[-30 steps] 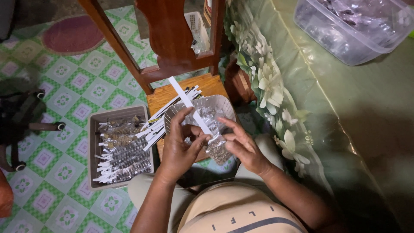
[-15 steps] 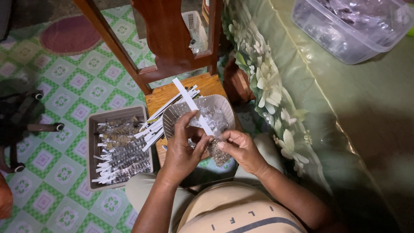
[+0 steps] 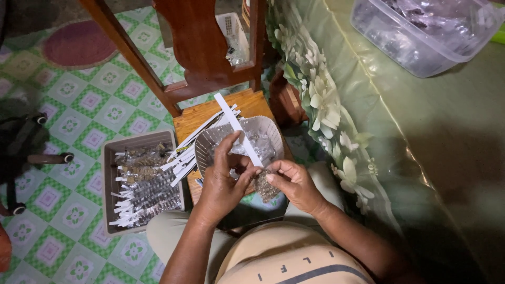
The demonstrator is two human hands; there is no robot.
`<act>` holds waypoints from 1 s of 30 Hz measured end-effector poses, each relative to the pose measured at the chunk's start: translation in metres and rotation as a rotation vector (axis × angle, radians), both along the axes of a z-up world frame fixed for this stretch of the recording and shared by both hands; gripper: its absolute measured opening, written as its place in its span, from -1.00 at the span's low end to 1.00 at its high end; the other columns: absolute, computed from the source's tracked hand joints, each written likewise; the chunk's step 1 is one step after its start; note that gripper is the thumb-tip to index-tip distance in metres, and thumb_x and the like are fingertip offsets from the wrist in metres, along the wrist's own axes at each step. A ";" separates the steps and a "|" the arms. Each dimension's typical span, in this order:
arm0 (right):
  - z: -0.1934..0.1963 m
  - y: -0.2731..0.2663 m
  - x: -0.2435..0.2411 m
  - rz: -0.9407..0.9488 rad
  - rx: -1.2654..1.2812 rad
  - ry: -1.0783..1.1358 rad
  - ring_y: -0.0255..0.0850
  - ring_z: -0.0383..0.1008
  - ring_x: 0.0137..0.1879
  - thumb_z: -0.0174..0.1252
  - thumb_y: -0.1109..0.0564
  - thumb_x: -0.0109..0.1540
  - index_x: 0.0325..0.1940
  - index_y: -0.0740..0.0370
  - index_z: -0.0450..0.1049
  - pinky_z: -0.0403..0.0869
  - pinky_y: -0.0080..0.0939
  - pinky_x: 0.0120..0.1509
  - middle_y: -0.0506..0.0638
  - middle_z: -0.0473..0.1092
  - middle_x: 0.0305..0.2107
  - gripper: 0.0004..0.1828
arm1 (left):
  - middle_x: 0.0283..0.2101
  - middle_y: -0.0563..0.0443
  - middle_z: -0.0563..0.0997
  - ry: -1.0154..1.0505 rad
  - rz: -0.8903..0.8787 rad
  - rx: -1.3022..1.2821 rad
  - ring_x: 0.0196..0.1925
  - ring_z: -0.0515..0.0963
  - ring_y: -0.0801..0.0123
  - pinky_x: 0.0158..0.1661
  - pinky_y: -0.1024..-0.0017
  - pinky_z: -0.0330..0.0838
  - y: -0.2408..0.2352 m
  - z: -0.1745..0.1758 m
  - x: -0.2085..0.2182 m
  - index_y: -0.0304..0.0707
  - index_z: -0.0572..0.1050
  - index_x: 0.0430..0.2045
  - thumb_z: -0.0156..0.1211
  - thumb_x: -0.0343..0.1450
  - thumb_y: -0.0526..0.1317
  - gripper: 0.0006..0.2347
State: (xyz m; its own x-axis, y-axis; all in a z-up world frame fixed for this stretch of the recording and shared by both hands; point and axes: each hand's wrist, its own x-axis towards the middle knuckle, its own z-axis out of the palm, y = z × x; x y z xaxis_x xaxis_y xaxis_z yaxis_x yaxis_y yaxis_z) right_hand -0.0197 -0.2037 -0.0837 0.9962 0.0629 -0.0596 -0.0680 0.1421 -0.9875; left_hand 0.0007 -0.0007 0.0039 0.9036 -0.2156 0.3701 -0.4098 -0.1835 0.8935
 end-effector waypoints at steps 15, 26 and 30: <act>0.003 -0.001 -0.001 -0.017 0.023 -0.064 -0.37 0.34 -0.31 0.35 0.26 0.18 -0.18 0.41 0.54 0.41 -0.32 -0.17 -0.04 0.38 -0.52 -0.81 | -0.49 -0.16 0.66 -0.067 0.021 0.031 -0.54 0.63 0.14 -0.41 0.28 0.56 -0.007 -0.012 0.002 -0.39 0.15 0.32 0.40 0.33 -0.41 -0.34; -0.002 0.000 -0.001 -0.036 -0.018 -0.077 -0.35 0.38 -0.26 0.33 0.29 0.18 -0.18 0.40 0.57 0.46 -0.28 -0.09 -0.01 0.46 -0.48 -0.84 | -0.48 -0.14 0.67 -0.092 -0.012 0.043 -0.54 0.65 0.11 -0.41 0.25 0.58 -0.007 -0.016 0.004 -0.42 0.15 0.32 0.35 0.37 -0.40 -0.38; -0.003 0.000 0.000 -0.026 -0.019 -0.103 -0.36 0.38 -0.25 0.30 0.28 0.22 -0.19 0.38 0.58 0.46 -0.26 -0.09 0.01 0.49 -0.47 -0.89 | -0.43 -0.26 0.68 0.002 -0.062 -0.033 -0.51 0.66 0.02 -0.39 0.17 0.58 -0.004 -0.002 0.004 -0.42 0.09 0.36 0.40 0.31 -0.43 -0.28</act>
State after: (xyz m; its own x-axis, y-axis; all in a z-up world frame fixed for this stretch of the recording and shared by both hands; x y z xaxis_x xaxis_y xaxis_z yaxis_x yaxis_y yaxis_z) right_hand -0.0194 -0.2038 -0.0867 0.9984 0.0372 0.0421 0.0372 0.1235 -0.9916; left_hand 0.0050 -0.0049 0.0023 0.8896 -0.2587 0.3765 -0.4180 -0.1286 0.8993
